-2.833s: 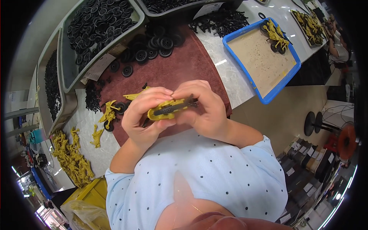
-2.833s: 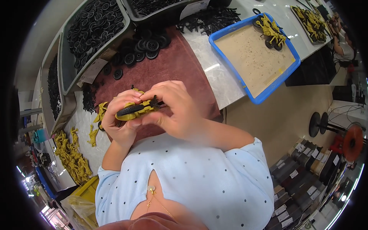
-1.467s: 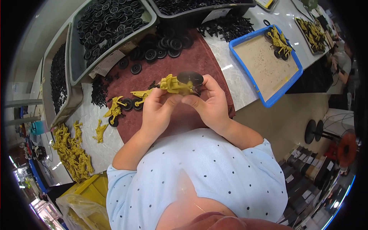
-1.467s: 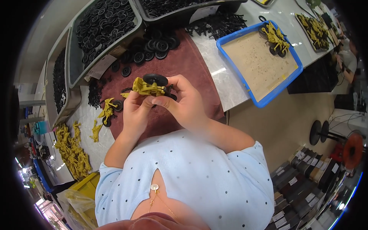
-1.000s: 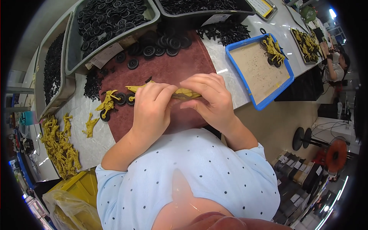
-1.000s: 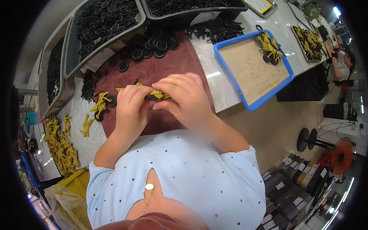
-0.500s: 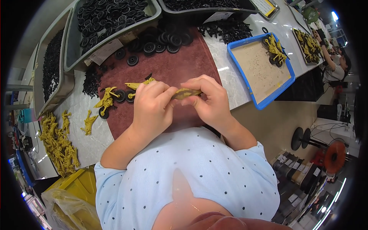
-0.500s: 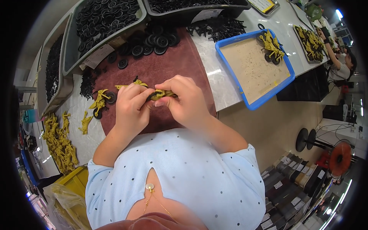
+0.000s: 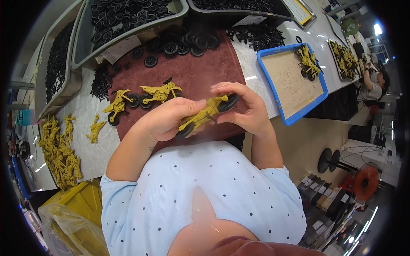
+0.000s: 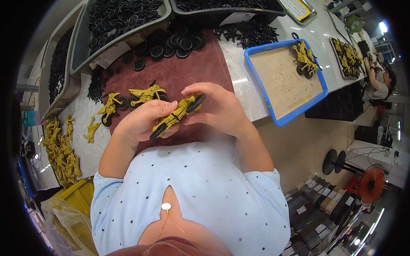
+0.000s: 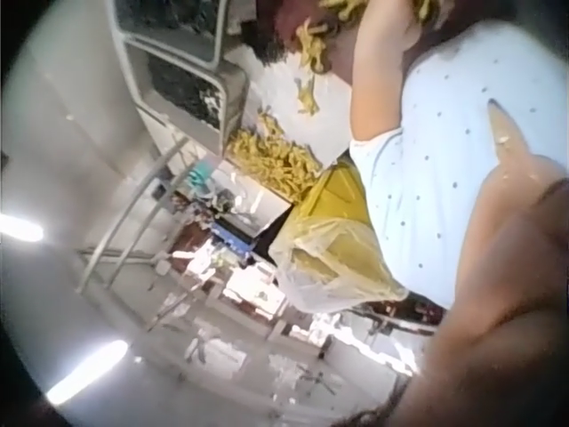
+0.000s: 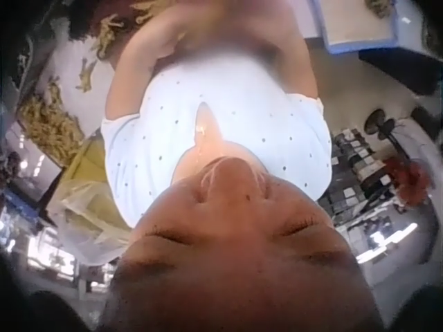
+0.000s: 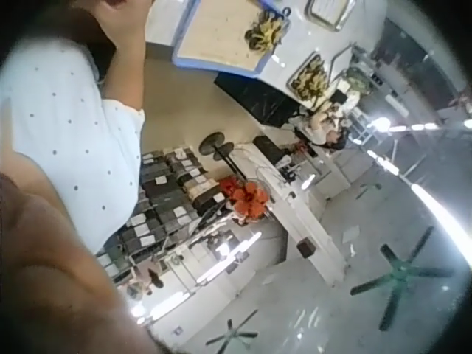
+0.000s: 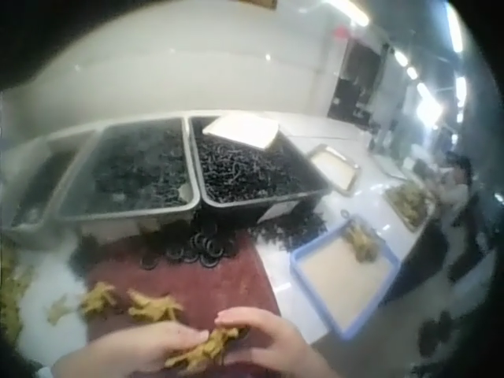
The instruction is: The person assembles toy motorcycles by fitting wheels and handlebars into plastic motorcycle frame pieces, pressing the frame halves together by hand, and placing the assembled motorcycles onto a tray.
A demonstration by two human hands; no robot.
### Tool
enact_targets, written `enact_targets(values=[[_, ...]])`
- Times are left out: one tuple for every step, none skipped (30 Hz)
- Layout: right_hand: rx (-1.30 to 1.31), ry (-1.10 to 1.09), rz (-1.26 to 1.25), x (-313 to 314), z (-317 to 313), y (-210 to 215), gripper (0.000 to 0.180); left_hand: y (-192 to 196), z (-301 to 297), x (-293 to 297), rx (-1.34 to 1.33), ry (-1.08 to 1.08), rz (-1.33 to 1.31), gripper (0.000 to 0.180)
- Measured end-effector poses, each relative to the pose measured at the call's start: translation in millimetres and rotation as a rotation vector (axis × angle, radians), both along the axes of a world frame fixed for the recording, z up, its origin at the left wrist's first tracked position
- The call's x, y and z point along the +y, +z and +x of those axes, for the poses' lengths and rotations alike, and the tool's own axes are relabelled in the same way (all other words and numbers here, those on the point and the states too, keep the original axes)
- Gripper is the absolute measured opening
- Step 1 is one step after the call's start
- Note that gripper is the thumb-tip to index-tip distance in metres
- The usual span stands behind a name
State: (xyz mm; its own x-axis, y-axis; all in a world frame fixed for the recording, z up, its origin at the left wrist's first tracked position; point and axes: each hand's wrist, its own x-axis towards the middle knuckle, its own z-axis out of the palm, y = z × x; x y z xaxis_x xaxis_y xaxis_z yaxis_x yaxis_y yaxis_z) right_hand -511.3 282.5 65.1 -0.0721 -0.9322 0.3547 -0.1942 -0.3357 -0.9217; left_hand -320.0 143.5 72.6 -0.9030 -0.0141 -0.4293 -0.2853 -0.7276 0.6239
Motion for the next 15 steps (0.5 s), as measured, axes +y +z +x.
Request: enact_targets(values=[[0.002, 0.008, 0.002, 0, 2, 2, 0.065, -7, 2, -5, 0.073, -0.101, 0.184, 0.04], [-0.051, 0.019, 0.099, 1, 5, 7, 0.057, -11, 3, -8, 0.147, -0.201, 0.366, 0.039], [-0.103, 0.031, 0.197, 1, 7, 10, 0.049, -11, 5, -7, 0.15, -0.193, 0.366, 0.039], [-0.101, 0.034, 0.198, 0, 6, 5, 0.049, -12, 5, -6, 0.134, -0.186, 0.394, 0.041], [-0.052, 0.024, 0.098, -1, 4, -3, 0.045, -12, 6, -6, 0.118, -0.177, 0.422, 0.043], [-0.004, 0.014, -0.002, -3, 3, -8, 0.042, -5, 7, -3, 0.12, -0.172, 0.421, 0.043], [-0.003, 0.018, 0.0, -3, 4, -8, 0.042, 6, 8, 1, 0.119, 0.073, 0.08, 0.041], [0.012, -0.069, -0.009, -2, 6, -6, 0.039, 17, 8, 3, 0.115, 0.311, -0.26, 0.041], [0.027, -0.156, -0.018, -1, 8, -6, 0.036, 25, 10, 1, 0.115, 0.31, -0.257, 0.041], [0.026, -0.151, -0.016, -1, 11, -5, 0.036, 34, 15, -2, 0.111, 0.289, -0.721, 0.04], [0.033, -0.177, -0.035, -2, 13, -4, 0.036, 38, 19, -3, 0.101, 0.253, -1.184, 0.042], [0.039, -0.205, -0.054, -2, 15, -4, 0.036, 39, 14, 4, 0.179, 0.31, -1.526, 0.049], [0.039, -0.197, -0.053, -2, 17, -3, 0.036, 39, 12, 10, 0.173, 0.316, -1.526, 0.049], [0.09, -0.206, -0.086, -3, 19, -2, 0.036, 40, 11, 16, 0.197, 0.302, -1.73, 0.045], [0.14, -0.216, -0.12, -4, 20, -2, 0.037, 40, 9, 20, 0.222, 0.284, -1.934, 0.042]])
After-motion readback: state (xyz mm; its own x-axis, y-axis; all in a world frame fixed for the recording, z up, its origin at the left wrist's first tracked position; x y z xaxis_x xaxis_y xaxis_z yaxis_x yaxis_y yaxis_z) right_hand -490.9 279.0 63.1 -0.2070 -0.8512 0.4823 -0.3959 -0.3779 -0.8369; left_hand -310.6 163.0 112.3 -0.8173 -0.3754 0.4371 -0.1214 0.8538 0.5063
